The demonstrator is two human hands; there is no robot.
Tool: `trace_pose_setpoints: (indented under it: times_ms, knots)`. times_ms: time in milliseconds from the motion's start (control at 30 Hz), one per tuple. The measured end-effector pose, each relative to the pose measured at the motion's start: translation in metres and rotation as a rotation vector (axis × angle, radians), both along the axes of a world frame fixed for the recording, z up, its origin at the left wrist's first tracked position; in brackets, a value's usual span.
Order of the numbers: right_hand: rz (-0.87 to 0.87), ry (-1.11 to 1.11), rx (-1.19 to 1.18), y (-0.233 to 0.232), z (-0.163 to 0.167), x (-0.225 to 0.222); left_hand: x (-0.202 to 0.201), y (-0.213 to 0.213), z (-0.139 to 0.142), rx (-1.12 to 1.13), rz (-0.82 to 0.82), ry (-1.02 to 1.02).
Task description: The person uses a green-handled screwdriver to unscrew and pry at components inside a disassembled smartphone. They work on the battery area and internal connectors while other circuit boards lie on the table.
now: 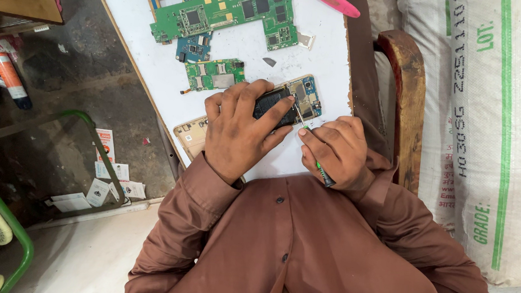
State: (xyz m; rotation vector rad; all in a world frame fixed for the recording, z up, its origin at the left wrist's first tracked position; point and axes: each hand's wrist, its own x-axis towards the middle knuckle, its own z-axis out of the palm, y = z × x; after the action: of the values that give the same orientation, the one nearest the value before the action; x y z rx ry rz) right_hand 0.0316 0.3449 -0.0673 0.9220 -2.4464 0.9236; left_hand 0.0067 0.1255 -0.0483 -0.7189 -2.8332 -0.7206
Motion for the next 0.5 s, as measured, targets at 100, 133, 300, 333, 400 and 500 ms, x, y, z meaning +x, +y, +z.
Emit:
trace_pose_setpoints:
  times_ms: [100, 133, 300, 333, 400, 500]
  knots:
    - [0.003, 0.008, 0.012, 0.0006, -0.0014, 0.0003, 0.0002, -0.0001, 0.0000, 0.002, -0.001, -0.003]
    - [0.003, 0.012, 0.015, 0.0006, -0.0020, 0.0006, 0.0001, 0.0000, 0.0000, 0.002, -0.001, -0.001]
    - [-0.001, 0.036, 0.028, 0.0003, -0.0053, 0.0019, 0.0000, -0.0001, -0.0004, 0.001, -0.001, -0.003]
    - [-0.007, 0.040, 0.025, -0.0001, -0.0060, 0.0020, -0.0001, -0.0001, -0.0005, 0.000, -0.001, -0.001]
    - [-0.019, 0.049, 0.019, -0.0011, -0.0072, 0.0021, -0.0002, 0.0001, -0.0010, -0.002, -0.003, 0.003]
    - [-0.023, 0.042, 0.031, -0.0003, -0.0068, 0.0029, 0.0004, -0.0001, -0.0011, -0.002, -0.001, -0.004]
